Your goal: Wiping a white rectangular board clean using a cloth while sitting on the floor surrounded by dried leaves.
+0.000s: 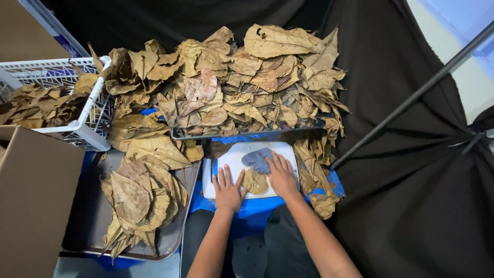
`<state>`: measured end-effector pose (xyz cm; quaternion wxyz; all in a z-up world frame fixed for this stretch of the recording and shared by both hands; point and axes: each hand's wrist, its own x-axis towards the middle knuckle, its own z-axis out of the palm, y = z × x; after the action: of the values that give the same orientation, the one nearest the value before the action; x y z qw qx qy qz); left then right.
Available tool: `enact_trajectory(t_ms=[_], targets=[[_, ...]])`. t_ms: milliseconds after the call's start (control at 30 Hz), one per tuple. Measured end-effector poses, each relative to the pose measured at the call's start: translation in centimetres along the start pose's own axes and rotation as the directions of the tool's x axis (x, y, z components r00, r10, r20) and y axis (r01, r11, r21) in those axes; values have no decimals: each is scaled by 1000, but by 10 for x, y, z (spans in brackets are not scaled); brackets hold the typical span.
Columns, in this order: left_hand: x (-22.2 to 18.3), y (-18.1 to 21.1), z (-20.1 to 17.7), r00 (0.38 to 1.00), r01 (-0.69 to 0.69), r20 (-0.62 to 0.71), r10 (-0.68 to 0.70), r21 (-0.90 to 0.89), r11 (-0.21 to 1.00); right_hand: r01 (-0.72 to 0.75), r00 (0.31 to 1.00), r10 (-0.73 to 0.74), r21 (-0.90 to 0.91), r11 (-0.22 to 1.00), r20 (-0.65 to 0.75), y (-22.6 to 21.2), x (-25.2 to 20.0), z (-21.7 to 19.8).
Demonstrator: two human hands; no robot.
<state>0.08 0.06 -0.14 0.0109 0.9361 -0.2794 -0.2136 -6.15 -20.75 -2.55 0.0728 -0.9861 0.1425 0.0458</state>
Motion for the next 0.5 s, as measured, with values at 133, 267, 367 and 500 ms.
enact_trajectory(t_ms=[133, 267, 367, 500], targets=[[-10, 1, -7, 998, -58, -33, 58, 18, 998, -87, 991, 90, 37, 996, -100, -1, -9, -2], [-9, 0, 3, 989, -140, -33, 141, 51, 989, 110, 968, -98, 39, 993, -231, -18, -24, -20], [-9, -1, 10, 986, -163, -35, 165, 68, 984, 320, 901, -304, 2, 947, -310, -25, -32, 2], [-18, 0, 10, 980, -194, -25, 198, 109, 975, 421, 890, -400, 58, 905, -220, -23, -48, 15]])
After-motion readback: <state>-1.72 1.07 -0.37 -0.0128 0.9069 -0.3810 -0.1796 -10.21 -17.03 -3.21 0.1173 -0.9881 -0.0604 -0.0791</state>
